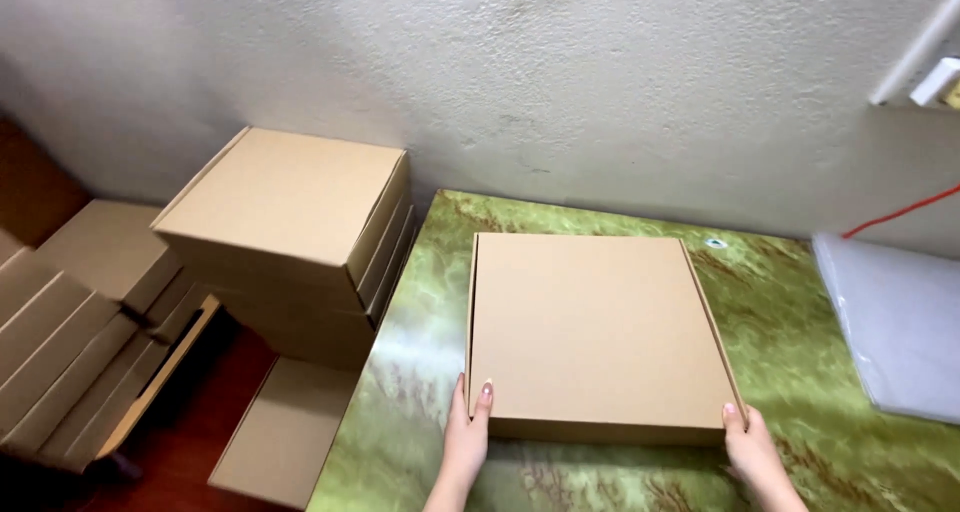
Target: The person places folded clothes into clear plastic bags, then into cardboard boxes. They close the boxes and stack them. The person also removes clothes from bags and hangs them on a clothing rack.
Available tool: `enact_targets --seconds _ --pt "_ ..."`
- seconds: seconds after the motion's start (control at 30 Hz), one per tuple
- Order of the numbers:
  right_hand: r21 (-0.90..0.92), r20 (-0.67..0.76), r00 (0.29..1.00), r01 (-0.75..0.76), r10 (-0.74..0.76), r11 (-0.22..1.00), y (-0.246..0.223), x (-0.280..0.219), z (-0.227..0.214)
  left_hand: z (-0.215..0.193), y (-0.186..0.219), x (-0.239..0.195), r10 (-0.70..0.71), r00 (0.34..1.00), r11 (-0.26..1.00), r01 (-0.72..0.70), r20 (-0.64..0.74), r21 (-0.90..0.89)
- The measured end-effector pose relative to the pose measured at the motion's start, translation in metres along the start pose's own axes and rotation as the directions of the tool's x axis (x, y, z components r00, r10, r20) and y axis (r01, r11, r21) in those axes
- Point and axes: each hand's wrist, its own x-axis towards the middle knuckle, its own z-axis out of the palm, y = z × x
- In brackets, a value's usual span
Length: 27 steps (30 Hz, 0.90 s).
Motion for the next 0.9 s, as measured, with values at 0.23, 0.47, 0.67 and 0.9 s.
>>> enact_targets --seconds 0.23,0.47,0.67,0.9 --pt "-0.034 0.109 0.991 0.08 -0.076 0.996 -0.02 -0.002 -0.006 0.017 -0.068 -0.018 0.121 0.961 0.993 -0.117 -0.249 0.029" --pt "0.102 0.162 0.984 0.06 -0.076 0.993 -0.012 -0.027 -0.024 0.006 -0.034 -0.083 -0.099 0.977 0.958 0.145 -0.189 0.248" --pt "0.047 0.143 0.985 0.096 -0.102 0.994 0.012 -0.041 -0.036 -0.007 -0.043 -0.11 -0.11 0.987 0.9 0.149 -0.117 0.409" --pt "-0.142 0.129 0.971 0.218 -0.201 0.966 0.054 -0.049 -0.042 -0.024 -0.073 -0.156 -0.113 0.991 0.895 0.135 -0.075 0.425"
